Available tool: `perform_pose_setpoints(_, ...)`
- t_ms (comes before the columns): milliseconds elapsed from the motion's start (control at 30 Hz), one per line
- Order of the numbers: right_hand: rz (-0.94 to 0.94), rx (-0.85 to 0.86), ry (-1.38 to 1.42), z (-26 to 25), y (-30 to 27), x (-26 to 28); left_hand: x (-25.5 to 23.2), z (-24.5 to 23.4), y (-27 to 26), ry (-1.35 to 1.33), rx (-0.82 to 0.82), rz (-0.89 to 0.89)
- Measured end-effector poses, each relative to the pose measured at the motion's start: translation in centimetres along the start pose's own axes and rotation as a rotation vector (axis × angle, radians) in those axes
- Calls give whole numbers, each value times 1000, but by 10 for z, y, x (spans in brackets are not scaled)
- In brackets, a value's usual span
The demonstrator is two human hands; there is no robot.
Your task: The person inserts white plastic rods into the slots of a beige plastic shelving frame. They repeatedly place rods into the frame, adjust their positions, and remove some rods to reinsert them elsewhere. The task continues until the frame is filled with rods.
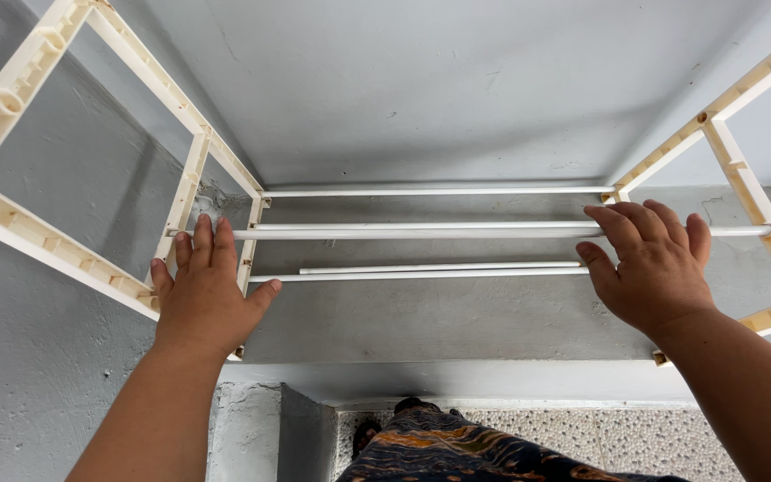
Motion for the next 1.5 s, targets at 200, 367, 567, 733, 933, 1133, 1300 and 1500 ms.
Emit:
perform_pose_setpoints(200, -5, 53, -35, 9, 2, -2, -1, 5, -3, 31, 3, -20)
perform_pose_setpoints(367, -69, 69, 134, -5, 1, -2, -10, 3, -9, 15, 20, -81)
perform_pose_setpoints(567, -296, -304, 311, -14, -46, -7, -56, 63, -61, -65, 177, -141)
perform_pose_setpoints(733, -273, 363, 151, 57, -79, -18, -96, 139, -138, -179, 599, -140)
perform_pose_setpoints(933, -201, 774, -45, 104, -88, -32, -95, 190, -197, -348, 748, -187)
perform_pose_setpoints(1133, -115, 810, -89, 131, -78, -17, -70, 205, -179, -403, 563, -51)
perform_pose_setpoints(1300, -70, 766, -50, 152, -89, -1, -65, 197, -135, -303, 530, 56)
perform_pose_setpoints(1500, 35, 690, -10, 158, -102, 13, -58, 191, -88, -268, 474, 187)
Point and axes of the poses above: each hand's wrist, its own y-axis towards the middle knuckle, its own z-axis out of the palm, x = y × z, the point moved 5 cm from there along y, towards the middle knuckle, and after that the axes turned 5 degrees about z, right-handed, at the moved point
